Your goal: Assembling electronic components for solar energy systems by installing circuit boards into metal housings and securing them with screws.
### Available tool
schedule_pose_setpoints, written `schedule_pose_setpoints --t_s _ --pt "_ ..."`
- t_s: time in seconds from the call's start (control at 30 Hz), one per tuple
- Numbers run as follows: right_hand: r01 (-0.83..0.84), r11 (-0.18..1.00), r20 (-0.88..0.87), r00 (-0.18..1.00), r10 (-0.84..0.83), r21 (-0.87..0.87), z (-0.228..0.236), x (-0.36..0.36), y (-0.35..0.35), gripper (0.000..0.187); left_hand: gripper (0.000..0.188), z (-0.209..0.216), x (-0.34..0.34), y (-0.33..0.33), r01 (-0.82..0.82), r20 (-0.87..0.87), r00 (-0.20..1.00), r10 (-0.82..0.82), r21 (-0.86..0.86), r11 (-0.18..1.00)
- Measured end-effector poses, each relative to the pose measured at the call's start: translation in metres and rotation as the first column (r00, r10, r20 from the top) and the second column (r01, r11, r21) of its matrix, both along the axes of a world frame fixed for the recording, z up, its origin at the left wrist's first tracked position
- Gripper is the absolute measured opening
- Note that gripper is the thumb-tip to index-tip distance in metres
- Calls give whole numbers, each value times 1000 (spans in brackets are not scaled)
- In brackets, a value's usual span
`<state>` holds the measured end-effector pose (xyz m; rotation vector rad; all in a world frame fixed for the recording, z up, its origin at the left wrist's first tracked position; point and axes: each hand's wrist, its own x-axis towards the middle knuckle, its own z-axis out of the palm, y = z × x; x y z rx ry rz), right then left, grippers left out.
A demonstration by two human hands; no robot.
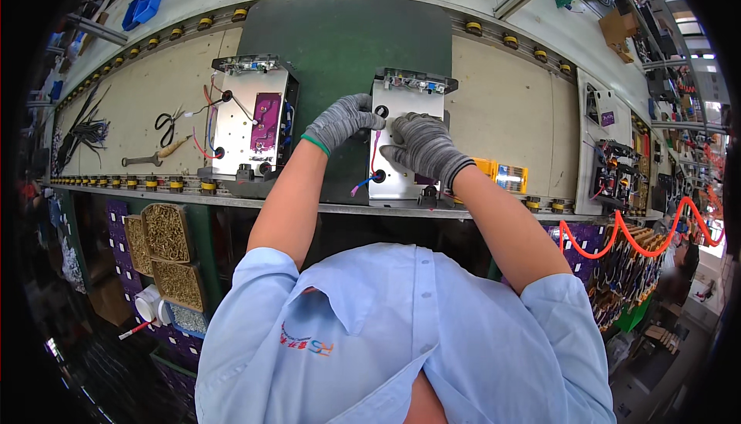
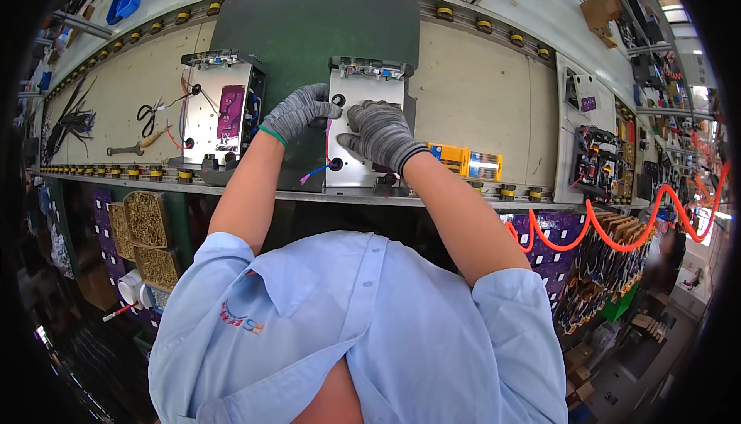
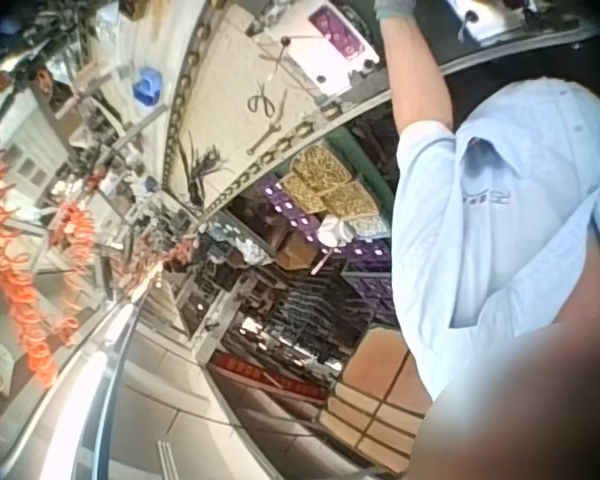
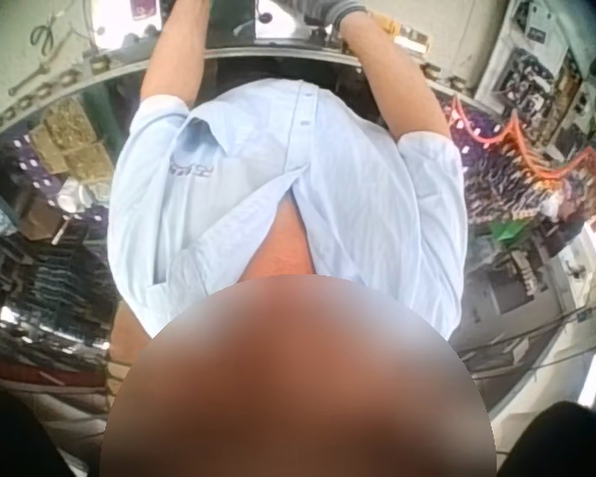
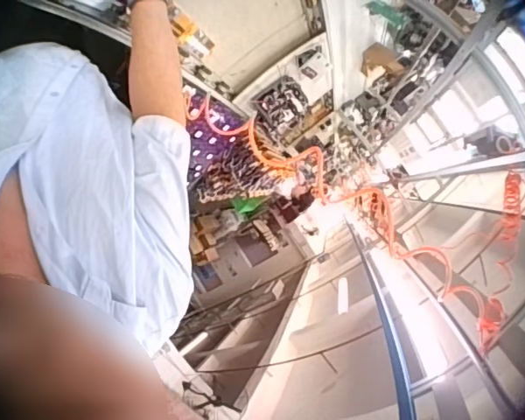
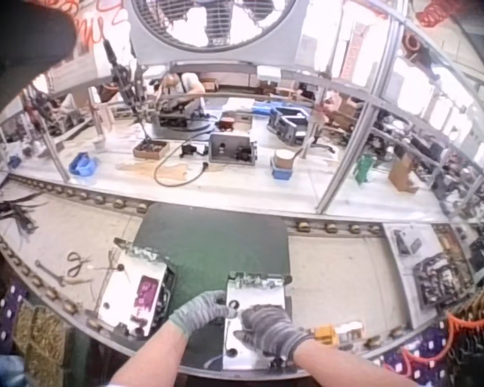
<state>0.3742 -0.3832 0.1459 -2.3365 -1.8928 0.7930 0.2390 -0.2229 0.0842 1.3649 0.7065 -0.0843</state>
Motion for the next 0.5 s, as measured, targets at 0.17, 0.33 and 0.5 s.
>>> schedule_pose_setpoints --t_s 0.17,0.33,0.5 --pt "133 967 -144 976 -167 -219 5 18 36 59 65 36 -30 -10 51 -196 975 107 662 748" --pt "231 970 131 967 -220 -74 -15 10 72 65 70 15 -28 -43 26 -184 978 94 559 829" --pt "247 933 -221 926 -307 -262 -18 21 61 55 69 -15 -17 -41 -116 74 992 106 148 982"
